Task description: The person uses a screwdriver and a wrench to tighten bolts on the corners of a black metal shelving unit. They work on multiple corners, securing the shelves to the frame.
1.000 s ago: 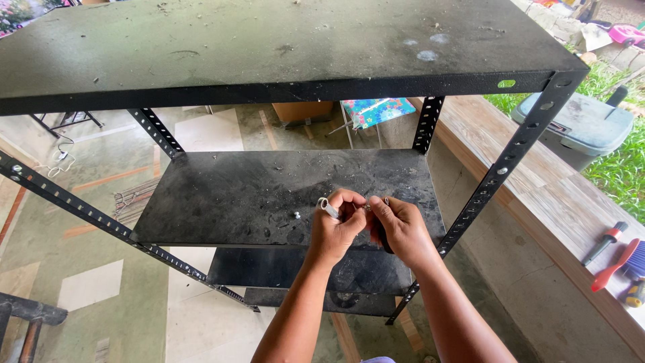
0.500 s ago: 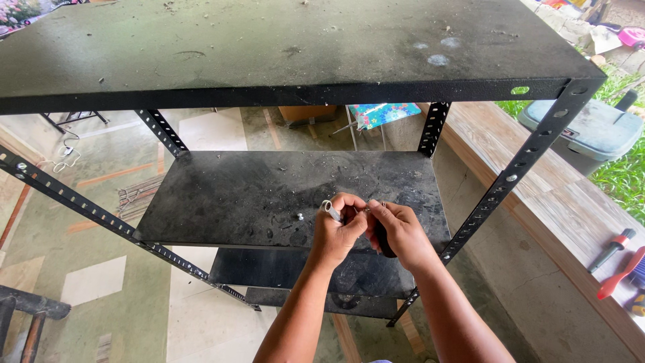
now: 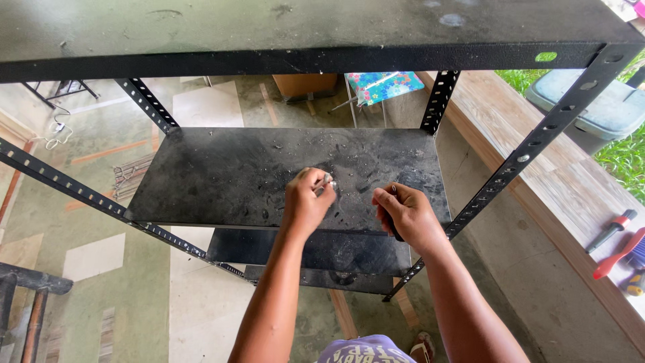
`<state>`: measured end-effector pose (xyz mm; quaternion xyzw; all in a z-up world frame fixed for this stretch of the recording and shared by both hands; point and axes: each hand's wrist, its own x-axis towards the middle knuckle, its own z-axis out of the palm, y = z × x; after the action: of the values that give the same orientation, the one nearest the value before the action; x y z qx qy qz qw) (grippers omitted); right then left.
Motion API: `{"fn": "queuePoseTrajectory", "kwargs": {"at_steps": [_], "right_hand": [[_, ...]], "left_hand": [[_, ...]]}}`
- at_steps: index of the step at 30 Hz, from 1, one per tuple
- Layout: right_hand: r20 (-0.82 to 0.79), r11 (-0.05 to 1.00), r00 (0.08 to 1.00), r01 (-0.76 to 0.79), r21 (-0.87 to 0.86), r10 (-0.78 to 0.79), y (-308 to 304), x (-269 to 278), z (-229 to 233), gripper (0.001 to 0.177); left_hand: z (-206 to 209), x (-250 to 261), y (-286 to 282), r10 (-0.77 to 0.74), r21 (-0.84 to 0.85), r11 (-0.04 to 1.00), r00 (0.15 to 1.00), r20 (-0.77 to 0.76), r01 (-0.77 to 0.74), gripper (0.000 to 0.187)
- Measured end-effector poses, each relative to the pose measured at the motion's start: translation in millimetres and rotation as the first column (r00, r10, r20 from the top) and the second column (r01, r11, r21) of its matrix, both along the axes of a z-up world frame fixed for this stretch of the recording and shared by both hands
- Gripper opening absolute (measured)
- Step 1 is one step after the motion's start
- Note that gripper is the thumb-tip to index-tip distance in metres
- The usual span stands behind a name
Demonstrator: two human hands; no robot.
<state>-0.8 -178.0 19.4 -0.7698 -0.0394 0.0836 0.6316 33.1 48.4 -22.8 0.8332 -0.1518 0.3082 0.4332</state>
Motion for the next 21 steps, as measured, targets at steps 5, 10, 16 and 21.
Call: {"fn": "queuePoseTrajectory", "kwargs": {"at_steps": [5,10,16,21], "right_hand": [[-0.025,0.999,1.000,0.017,-0.032,-0.018,-3.5,-0.5,2.0,0.034],[-0.040,0.998,0.999,0.017,-0.058,-0.019,-3.1,1.0,-0.5,0.032],[-0.056,0.994,0.998,0.003,-0.111,-0.009,-1.6,2.4,-1.5,0.033],[-0.009,0.959,0.998,-0.067,-0.274,0.067,-1.0,-3.0,5.3,0.031]], "left_hand": [[-16.0,10.5,13.7,0.083,0.132,0.989,0.987,-0.138,-0.064,0.011],[-32.5,12.1,17.4,0.195,0.308,0.944,0.949,-0.249,-0.113,0.009],[-43.7,12.8,19.3,0.269,0.356,0.916,0.943,-0.197,-0.187,0.010],[-31.5,10.8,21.2,0.323,0.348,0.906,0.925,-0.199,-0.242,0.013]]}}
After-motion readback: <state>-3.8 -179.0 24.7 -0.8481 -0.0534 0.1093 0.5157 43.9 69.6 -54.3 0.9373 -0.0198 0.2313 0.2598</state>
